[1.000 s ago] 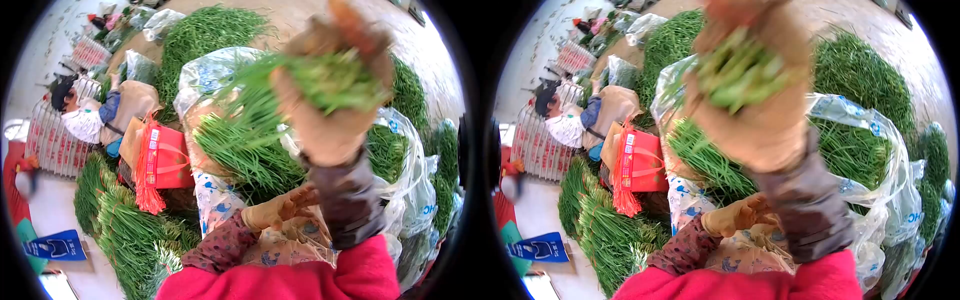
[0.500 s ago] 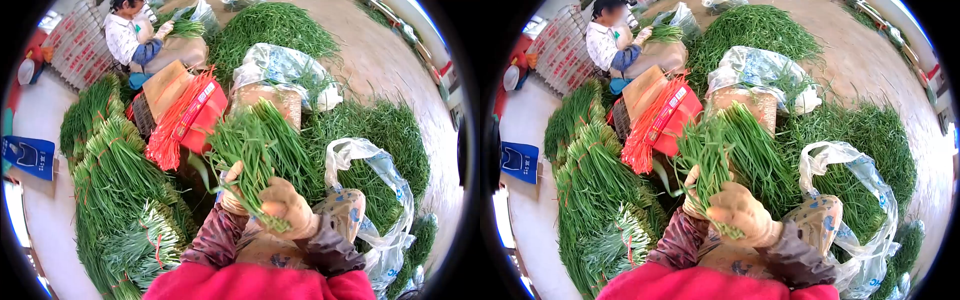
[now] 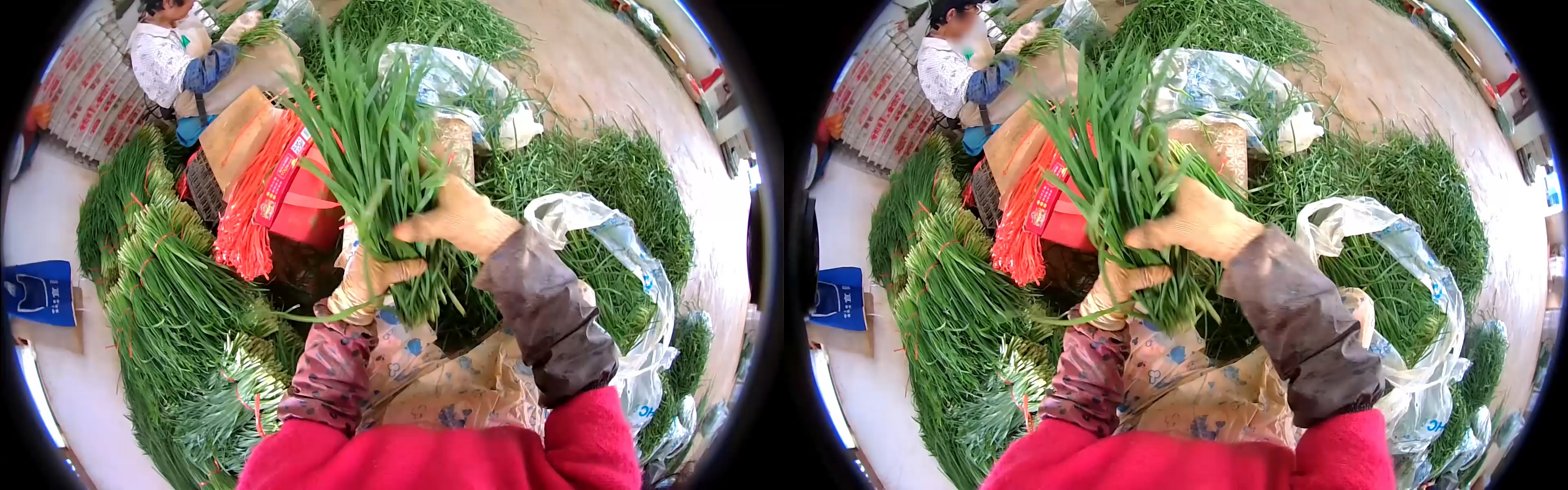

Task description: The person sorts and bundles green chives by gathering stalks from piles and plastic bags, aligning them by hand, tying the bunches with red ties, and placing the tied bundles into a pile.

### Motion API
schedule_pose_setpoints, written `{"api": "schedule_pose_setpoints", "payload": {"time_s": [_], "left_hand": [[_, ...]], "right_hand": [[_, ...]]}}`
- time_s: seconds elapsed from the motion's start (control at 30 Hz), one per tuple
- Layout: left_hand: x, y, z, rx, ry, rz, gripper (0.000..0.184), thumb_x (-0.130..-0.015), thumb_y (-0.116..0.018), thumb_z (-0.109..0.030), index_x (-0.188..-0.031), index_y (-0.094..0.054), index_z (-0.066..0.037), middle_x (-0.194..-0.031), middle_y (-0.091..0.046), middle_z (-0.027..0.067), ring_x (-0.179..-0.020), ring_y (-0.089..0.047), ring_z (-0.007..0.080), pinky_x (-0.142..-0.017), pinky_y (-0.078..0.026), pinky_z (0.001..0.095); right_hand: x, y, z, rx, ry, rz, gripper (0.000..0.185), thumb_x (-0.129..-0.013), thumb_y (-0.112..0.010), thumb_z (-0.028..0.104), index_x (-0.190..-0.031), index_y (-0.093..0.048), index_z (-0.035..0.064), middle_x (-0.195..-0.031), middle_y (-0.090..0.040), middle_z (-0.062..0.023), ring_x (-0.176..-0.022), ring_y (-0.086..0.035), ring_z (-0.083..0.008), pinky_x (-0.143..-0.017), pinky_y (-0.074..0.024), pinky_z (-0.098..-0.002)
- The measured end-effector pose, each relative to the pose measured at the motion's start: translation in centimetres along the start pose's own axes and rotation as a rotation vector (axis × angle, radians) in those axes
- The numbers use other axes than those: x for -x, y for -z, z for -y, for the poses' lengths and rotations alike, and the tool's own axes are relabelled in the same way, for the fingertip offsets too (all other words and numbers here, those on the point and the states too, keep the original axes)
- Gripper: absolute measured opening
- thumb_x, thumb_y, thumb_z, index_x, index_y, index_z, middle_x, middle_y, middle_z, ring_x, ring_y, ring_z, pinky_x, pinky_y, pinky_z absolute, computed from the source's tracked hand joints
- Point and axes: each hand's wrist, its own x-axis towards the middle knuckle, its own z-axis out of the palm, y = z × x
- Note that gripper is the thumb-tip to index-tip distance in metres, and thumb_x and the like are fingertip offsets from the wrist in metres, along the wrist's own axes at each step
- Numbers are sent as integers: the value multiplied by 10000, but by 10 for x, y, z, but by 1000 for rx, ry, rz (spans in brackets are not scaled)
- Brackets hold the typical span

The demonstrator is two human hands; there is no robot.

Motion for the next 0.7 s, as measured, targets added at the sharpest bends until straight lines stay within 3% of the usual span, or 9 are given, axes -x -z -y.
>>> {"api": "schedule_pose_setpoints", "payload": {"time_s": [0.07, 0.23, 0.3, 0.37, 0.43, 0.5, 0.57, 0.63, 0.7], "left_hand": [[7, -7, -10, 163, 54, -244, 381, -711, -771, 45, -1065, -643, -18, -1016, -675, 44, -960, -618, 161, -849, -496, 310], [-13, 39, 37, 48, -39, -156, 512, -741, -767, 27, -1201, -544, -8, -1114, -629, 75, -963, -616, 175, -833, -531, 298], [-19, 44, 51, 310, -42, -185, 538, -752, -764, 15, -1232, -522, -14, -1108, -632, 76, -951, -618, 170, -816, -540, 302], [-22, 40, 42, 572, 24, -245, 533, -750, -763, 20, -1225, -526, -19, -1091, -636, 64, -937, -618, 164, -804, -541, 303], [-21, 53, 44, 77, 20, -157, 499, -751, -745, 47, -1198, -535, -21, -1072, -642, 59, -914, -615, 155, -779, -537, 300], [-21, 44, 18, 0, 3, -162, 435, -744, -743, 55, -1137, -569, -15, -1062, -651, 63, -905, -618, 153, -768, -534, 285], [-34, 43, 27, 1004, 343, -271, 438, -746, -755, 11, -1141, -569, -22, -1101, -646, 65, -979, -615, 175, -823, -534, 339], [-25, 35, 33, 994, 124, 12, 551, -721, -779, -44, -1214, -534, -32, -1205, -605, 90, -1091, -580, 212, -938, -487, 378], [-23, 36, 15, -173, -28, -65, 643, -681, -795, -50, -1252, -501, -10, -1225, -588, 119, -1111, -570, 234, -985, -444, 385]], "right_hand": [[-12, -21, 6, -135, 204, -178, 863, -682, -853, 180, -1394, -386, 42, -1140, -623, -89, -1035, -563, -149, -847, -489, -312], [-34, -36, -25, -692, 83, 40, 846, -636, -872, 66, -1350, -417, 56, -1198, -618, -70, -1082, -569, -137, -943, -474, -291], [-57, -33, -44, -356, 15, 67, 920, -615, -898, 170, -1376, -394, 62, -1268, -582, -88, -1137, -557, -162, -972, -470, -310], [-58, -28, -41, 303, -154, 114, 1046, -527, -901, 424, -1392, -398, 121, -1351, -502, -169, -1221, -523, -272, -995, -454, -354], [-54, -26, -41, 412, 18, 35, 1028, -536, -893, 420, -1390, -403, 128, -1307, -534, -178, -1195, -541, -303, -984, -461, -368], [-45, -24, -21, 517, 196, -45, 1010, -544, -885, 415, -1389, -408, 135, -1263, -566, -188, -1169, -558, -334, -973, -468, -382], [-36, -26, 20, 472, 6, -16, 973, -593, -821, 412, -1395, -370, 93, -1247, -557, -172, -1079, -590, -356, -934, -487, -405], [-45, -40, 5, 346, 13, -43, 861, -635, -794, 389, -1362, -417, 125, -1094, -635, -176, -1002, -627, -352, -845, -517, -414], [-60, -51, -15, 233, -22, -258, 770, -671, -774, 384, -1336, -456, 163, -967, -669, -173, -936, -648, -348, -786, -525, -414]]}}
